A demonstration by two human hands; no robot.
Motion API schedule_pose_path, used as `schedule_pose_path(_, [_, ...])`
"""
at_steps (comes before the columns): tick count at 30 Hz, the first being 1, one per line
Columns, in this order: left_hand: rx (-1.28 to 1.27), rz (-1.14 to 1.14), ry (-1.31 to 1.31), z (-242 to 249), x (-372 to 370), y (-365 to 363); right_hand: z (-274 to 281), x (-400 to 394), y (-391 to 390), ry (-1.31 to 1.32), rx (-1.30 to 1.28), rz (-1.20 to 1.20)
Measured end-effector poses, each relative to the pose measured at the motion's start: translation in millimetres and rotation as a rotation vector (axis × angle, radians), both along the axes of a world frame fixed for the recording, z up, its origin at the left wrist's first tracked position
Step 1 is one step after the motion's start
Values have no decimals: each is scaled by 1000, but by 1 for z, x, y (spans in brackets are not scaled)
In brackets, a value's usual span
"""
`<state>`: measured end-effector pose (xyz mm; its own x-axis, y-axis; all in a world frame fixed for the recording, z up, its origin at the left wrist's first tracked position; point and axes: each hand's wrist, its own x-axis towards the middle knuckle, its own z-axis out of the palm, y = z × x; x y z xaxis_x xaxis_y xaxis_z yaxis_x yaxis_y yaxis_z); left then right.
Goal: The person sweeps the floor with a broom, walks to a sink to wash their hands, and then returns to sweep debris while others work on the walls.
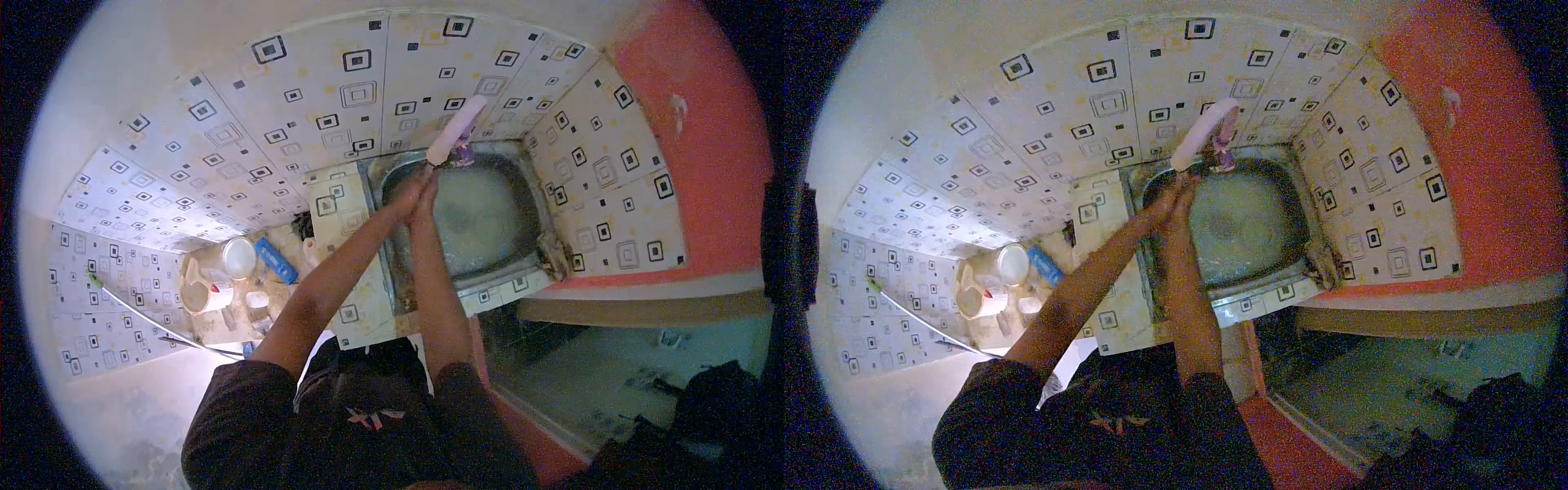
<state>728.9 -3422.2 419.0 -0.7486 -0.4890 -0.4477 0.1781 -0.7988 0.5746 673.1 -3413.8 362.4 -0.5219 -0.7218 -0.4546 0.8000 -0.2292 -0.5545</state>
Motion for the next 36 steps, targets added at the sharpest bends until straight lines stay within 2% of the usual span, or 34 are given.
schedule_pose_path(3, [169,-21,151,-6,7,-3,3,15,6,320,80,178])
schedule_pose_path(7, [307,-66,295,-12,20,-8,11,30,3,1250,451,151])
schedule_pose_path(10, [333,-74,309,-18,22,1,40,1,20,511,326,300])
schedule_pose_path(11, [304,-47,270,-26,21,-3,-7,7,10,724,147,257])
schedule_pose_path(13, [227,43,166,-68,10,-11,-7,44,16,1212,411,184])
schedule_pose_path(15, [161,142,73,-117,-10,-9,18,41,32,1501,664,401])
schedule_pose_path(16, [119,187,25,-133,-18,-12,54,13,40,1524,772,648])
schedule_pose_path(18, [-305,202,-112,-138,-18,-20,66,-26,54,1822,793,460])
schedule_pose_path(19, [-680,169,-204,-139,-12,-19,56,-36,62,2048,676,-4])
schedule_pose_path(21, [-1012,80,-483,-128,-11,-14,72,-68,57,2220,536,-226])
schedule_pose_path(22, [-968,23,-663,-108,-17,-10,77,-78,57,2264,600,-114])
schedule_pose_path(24, [-978,-2,-834,-99,-30,-12,86,-97,54,2336,732,97])
schedule_pose_path(27, [-1087,74,-811,-98,-44,-15,85,-121,44,2569,619,243])
schedule_pose_path(29, [-1073,76,-800,-63,-43,-2,66,-133,38,2458,595,173])
schedule_pose_path(30, [-1122,12,-809,-65,-47,-1,69,-130,38,2401,583,144])
schedule_pose_path(32, [-1219,-116,-823,-69,-54,-2,76,-128,35,2129,749,134])
schedule_pose_path(33, [-1149,-127,-741,-66,-51,0,85,-125,35,1989,823,133])
schedule_pose_path(34, [-1079,-136,-661,-59,-44,3,88,-125,36,1941,769,111])
schedule_pose_path(36, [-1136,-139,-643,-44,-25,10,91,-126,41,1837,660,82])
